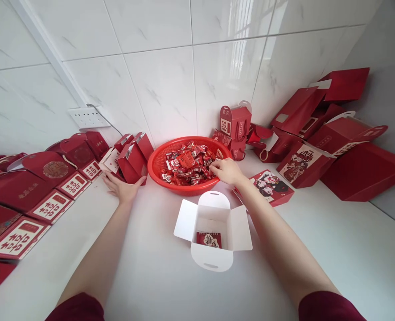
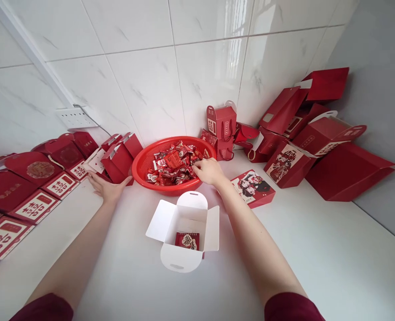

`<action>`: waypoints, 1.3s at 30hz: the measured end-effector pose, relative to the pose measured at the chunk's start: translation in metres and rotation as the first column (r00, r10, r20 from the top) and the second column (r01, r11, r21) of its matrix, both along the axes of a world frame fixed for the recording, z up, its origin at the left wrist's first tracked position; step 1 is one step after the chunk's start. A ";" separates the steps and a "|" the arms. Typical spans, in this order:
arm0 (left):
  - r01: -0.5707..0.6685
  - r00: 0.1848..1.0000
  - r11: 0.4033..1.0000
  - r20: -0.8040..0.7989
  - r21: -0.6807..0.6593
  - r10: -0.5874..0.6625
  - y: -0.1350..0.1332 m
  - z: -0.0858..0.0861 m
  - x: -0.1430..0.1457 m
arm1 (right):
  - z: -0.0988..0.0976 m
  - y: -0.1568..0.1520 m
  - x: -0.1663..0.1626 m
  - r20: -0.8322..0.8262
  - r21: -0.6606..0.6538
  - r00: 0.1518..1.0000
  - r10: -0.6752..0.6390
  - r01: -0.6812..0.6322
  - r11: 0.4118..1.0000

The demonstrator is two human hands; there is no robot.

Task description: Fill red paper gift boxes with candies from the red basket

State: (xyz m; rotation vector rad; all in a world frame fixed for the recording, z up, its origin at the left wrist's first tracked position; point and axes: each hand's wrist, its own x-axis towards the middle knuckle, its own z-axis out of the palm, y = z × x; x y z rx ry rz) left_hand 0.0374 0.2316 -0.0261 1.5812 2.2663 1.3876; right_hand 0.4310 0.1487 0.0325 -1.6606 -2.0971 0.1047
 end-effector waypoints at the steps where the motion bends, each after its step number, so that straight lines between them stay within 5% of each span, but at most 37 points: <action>1: 0.008 1.000 1.000 0.002 -0.016 -0.008 0.005 -0.004 -0.005 | 0.000 0.000 0.000 0.001 -0.002 1.000 0.000 0.000 1.000; 12: 0.187 0.982 0.980 -0.031 0.070 -0.185 0.013 -0.017 -0.028 | 0.000 -0.001 -0.001 -0.023 -0.047 1.000 -0.013 0.011 0.999; 18: 0.243 0.969 0.952 -0.079 0.186 -0.232 -0.007 -0.008 -0.014 | 0.000 -0.003 -0.002 -0.070 -0.072 0.998 -0.004 -0.001 0.997; 21: 0.392 0.899 0.844 -0.347 0.366 -0.267 -0.029 -0.001 0.008 | 0.003 -0.002 -0.002 -0.101 -0.103 0.995 0.015 -0.025 0.994; 23: 0.589 0.755 0.715 -0.571 0.377 -0.321 -0.040 -0.001 0.025 | 0.006 0.004 -0.001 -0.127 -0.146 0.991 0.042 -0.060 0.988; 26: 0.796 0.501 0.551 -0.783 0.251 -0.368 -0.047 -0.009 0.045 | 0.013 0.030 0.003 -0.181 -0.206 0.982 0.057 -0.095 0.974; 28: 0.838 0.421 0.513 -0.819 0.186 -0.390 -0.046 -0.015 0.052 | 0.018 0.057 0.007 -0.207 -0.222 0.978 0.002 -0.049 0.974; 34: 0.847 0.402 0.510 -0.810 0.152 -0.426 -0.044 -0.018 0.052 | 0.022 0.145 0.002 -0.179 -0.264 0.965 -0.194 0.143 0.954; 39: 0.816 0.439 0.541 -0.827 0.203 -0.352 -0.044 -0.019 0.054 | 0.011 0.179 -0.019 -0.157 -0.382 0.978 -0.138 0.069 0.921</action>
